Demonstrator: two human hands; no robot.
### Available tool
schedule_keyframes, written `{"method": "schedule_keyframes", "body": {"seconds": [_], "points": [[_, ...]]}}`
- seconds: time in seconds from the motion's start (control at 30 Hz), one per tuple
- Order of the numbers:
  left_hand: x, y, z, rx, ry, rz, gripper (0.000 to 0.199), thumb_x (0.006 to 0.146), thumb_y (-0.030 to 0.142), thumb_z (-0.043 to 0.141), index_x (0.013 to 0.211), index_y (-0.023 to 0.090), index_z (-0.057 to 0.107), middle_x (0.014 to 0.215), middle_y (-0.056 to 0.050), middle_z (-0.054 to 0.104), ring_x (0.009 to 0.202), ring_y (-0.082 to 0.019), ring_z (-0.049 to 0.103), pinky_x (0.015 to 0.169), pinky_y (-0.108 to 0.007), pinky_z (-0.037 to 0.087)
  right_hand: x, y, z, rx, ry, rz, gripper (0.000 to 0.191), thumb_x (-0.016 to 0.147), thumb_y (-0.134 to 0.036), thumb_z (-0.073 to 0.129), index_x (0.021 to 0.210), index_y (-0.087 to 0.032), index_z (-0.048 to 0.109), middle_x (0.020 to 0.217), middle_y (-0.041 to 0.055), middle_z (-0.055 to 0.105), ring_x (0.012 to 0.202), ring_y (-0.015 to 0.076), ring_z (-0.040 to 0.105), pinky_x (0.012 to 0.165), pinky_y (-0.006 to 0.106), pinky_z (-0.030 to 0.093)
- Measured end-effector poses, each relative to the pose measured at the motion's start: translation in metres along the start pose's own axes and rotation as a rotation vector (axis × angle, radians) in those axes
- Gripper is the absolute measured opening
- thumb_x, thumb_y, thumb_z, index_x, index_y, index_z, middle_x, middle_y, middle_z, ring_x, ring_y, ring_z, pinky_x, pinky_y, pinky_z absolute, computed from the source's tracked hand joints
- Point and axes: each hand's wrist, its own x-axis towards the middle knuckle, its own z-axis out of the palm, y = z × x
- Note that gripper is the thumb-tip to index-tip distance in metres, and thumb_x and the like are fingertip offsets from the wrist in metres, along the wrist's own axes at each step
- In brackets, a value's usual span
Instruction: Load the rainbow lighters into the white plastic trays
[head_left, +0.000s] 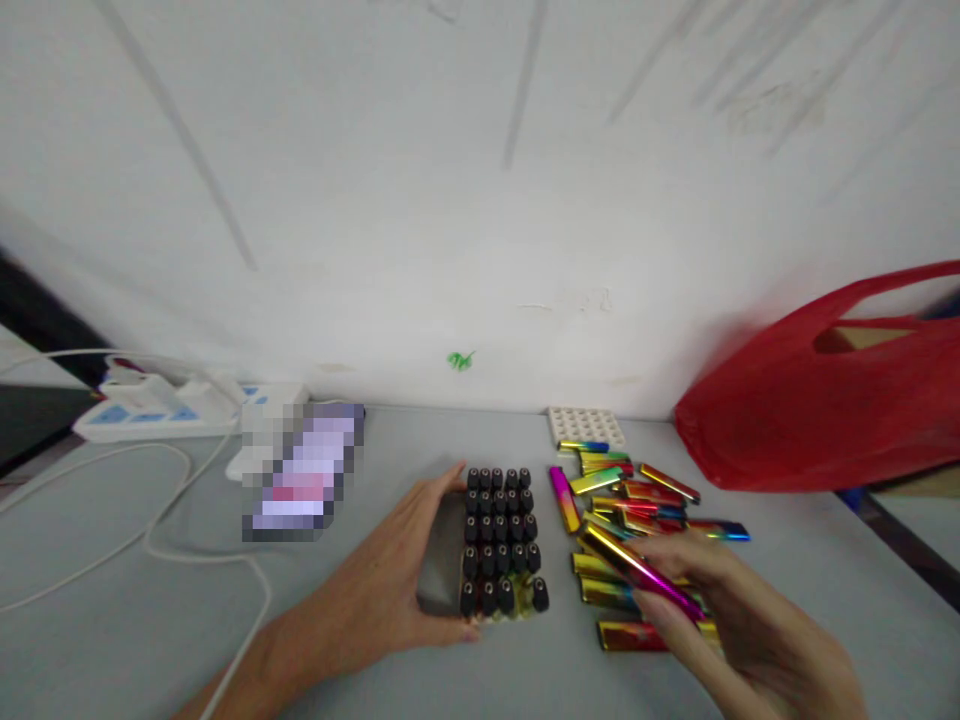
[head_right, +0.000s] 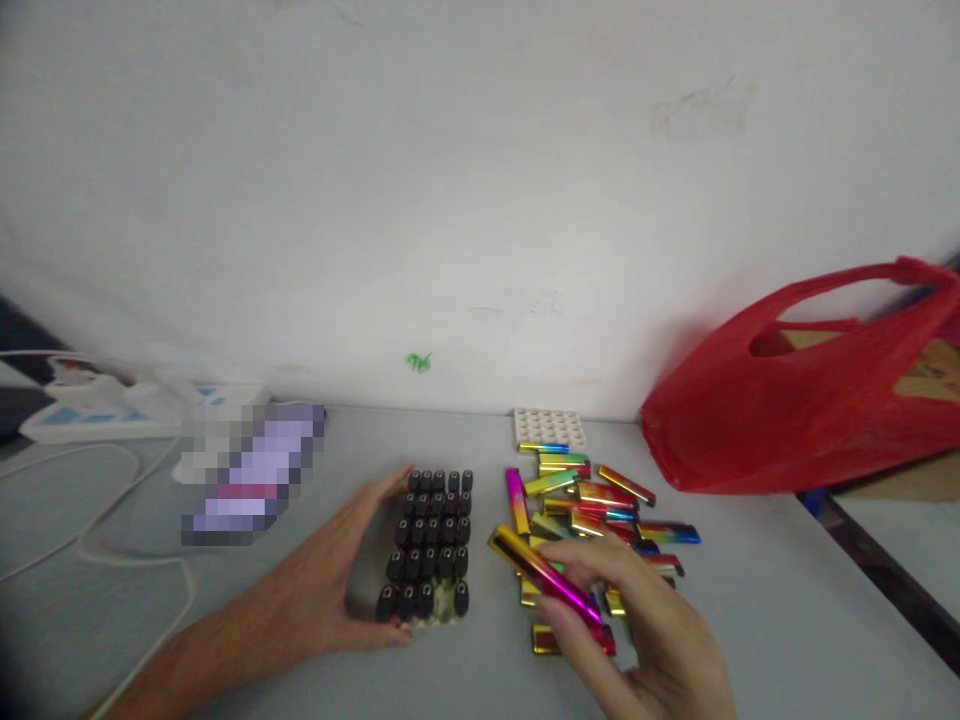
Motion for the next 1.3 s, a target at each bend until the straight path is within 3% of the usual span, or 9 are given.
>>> {"method": "schedule_keyframes", "body": {"seconds": [0.13, 0.2, 0.3, 0.4, 0.53, 0.7, 0.9, 1.1, 1.3], "points": [[-0.001, -0.007, 0.003, 0.034, -0.014, 0.005, 0.153, 0.080, 0.044, 0.112, 0.191, 0.042, 0.006, 0.195, -0.020, 0.032, 0.177, -0.055, 0.036, 0.143, -0.084, 0.027, 0.061, -0.039, 0.046, 0.425, 0.054, 0.132, 0.017, 0.098, -0.044, 0.098, 0.105, -0.030, 0.091, 0.097, 0.0043, 0.078, 0.087, 0.0230, 0.072, 0.078, 0.034, 0.063], [-0.002, -0.008, 0.004, 0.040, -0.009, 0.007, 0.154, 0.080, 0.043, 0.112, 0.190, 0.044, 0.004, 0.195, -0.020, 0.032, 0.177, -0.055, 0.036, 0.143, -0.084, 0.028, 0.082, -0.043, 0.064, 0.632, 0.071, 0.192, 0.022, 0.098, -0.048, 0.098, 0.107, -0.029, 0.089, 0.102, 0.0034, 0.077, 0.093, 0.0218, 0.070, 0.086, 0.034, 0.060], [-0.002, -0.007, 0.003, 0.041, -0.014, 0.016, 0.158, 0.079, 0.042, 0.114, 0.188, 0.048, 0.001, 0.195, -0.020, 0.030, 0.178, -0.055, 0.035, 0.143, -0.083, 0.029, 0.093, -0.040, 0.080, 0.874, 0.038, 0.304, 0.032, 0.099, -0.055, 0.096, 0.109, -0.028, 0.084, 0.101, 0.0018, 0.074, 0.092, 0.0196, 0.067, 0.087, 0.033, 0.058], [-0.002, -0.004, 0.002, 0.032, -0.020, 0.020, 0.155, 0.080, 0.044, 0.113, 0.188, 0.049, 0.002, 0.196, -0.019, 0.029, 0.178, -0.054, 0.034, 0.144, -0.082, 0.029, 0.087, -0.034, 0.083, 1.029, -0.121, 0.466, 0.036, 0.104, -0.059, 0.089, 0.113, -0.026, 0.078, 0.080, -0.0043, 0.062, 0.061, 0.0125, 0.048, 0.060, 0.026, 0.044], [-0.002, -0.002, 0.001, 0.012, -0.009, 0.002, 0.150, 0.081, 0.044, 0.111, 0.191, 0.044, 0.009, 0.195, -0.018, 0.033, 0.177, -0.055, 0.037, 0.144, -0.082, 0.028, 0.078, -0.027, 0.086, 1.065, -0.274, 0.623, 0.047, 0.101, -0.066, 0.089, 0.108, -0.020, 0.078, 0.068, -0.0093, 0.048, 0.052, 0.0083, 0.025, 0.049, 0.024, 0.020], [-0.002, -0.003, -0.001, 0.008, -0.016, -0.010, 0.149, 0.081, 0.043, 0.111, 0.190, 0.048, 0.009, 0.194, -0.016, 0.036, 0.176, -0.056, 0.038, 0.143, -0.084, 0.029, 0.079, -0.027, 0.090, 1.091, -0.249, 0.616, 0.050, 0.093, -0.067, 0.095, 0.098, -0.020, 0.077, 0.070, -0.0033, 0.058, 0.064, 0.0144, 0.044, 0.059, 0.025, 0.041], [-0.003, -0.006, 0.000, 0.045, -0.019, 0.008, 0.153, 0.082, 0.042, 0.111, 0.188, 0.054, 0.001, 0.196, -0.014, 0.031, 0.177, -0.056, 0.036, 0.142, -0.087, 0.029, 0.078, -0.030, 0.094, 1.192, -0.193, 0.651, 0.059, 0.089, -0.075, 0.093, 0.079, -0.022, 0.070, 0.076, -0.0024, 0.051, 0.071, 0.0167, 0.045, 0.063, 0.027, 0.048], [-0.003, -0.006, 0.001, 0.040, -0.024, -0.007, 0.154, 0.080, 0.043, 0.112, 0.188, 0.052, 0.002, 0.195, -0.015, 0.032, 0.177, -0.056, 0.037, 0.143, -0.085, 0.030, 0.073, -0.018, 0.097, 1.121, -0.309, 0.680, 0.072, 0.091, -0.081, 0.083, 0.065, -0.027, 0.043, 0.062, -0.0121, 0.024, 0.054, 0.0097, 0.009, 0.046, 0.027, 0.012], [-0.003, -0.006, 0.000, 0.029, -0.007, -0.007, 0.156, 0.077, 0.047, 0.113, 0.189, 0.054, 0.004, 0.195, -0.012, 0.036, 0.175, -0.057, 0.040, 0.143, -0.084, 0.031, 0.071, -0.016, 0.095, 1.074, -0.343, 0.716, 0.073, 0.089, -0.082, 0.078, 0.063, -0.030, 0.035, 0.059, -0.0132, 0.020, 0.053, 0.0087, 0.008, 0.046, 0.028, 0.006]]}}
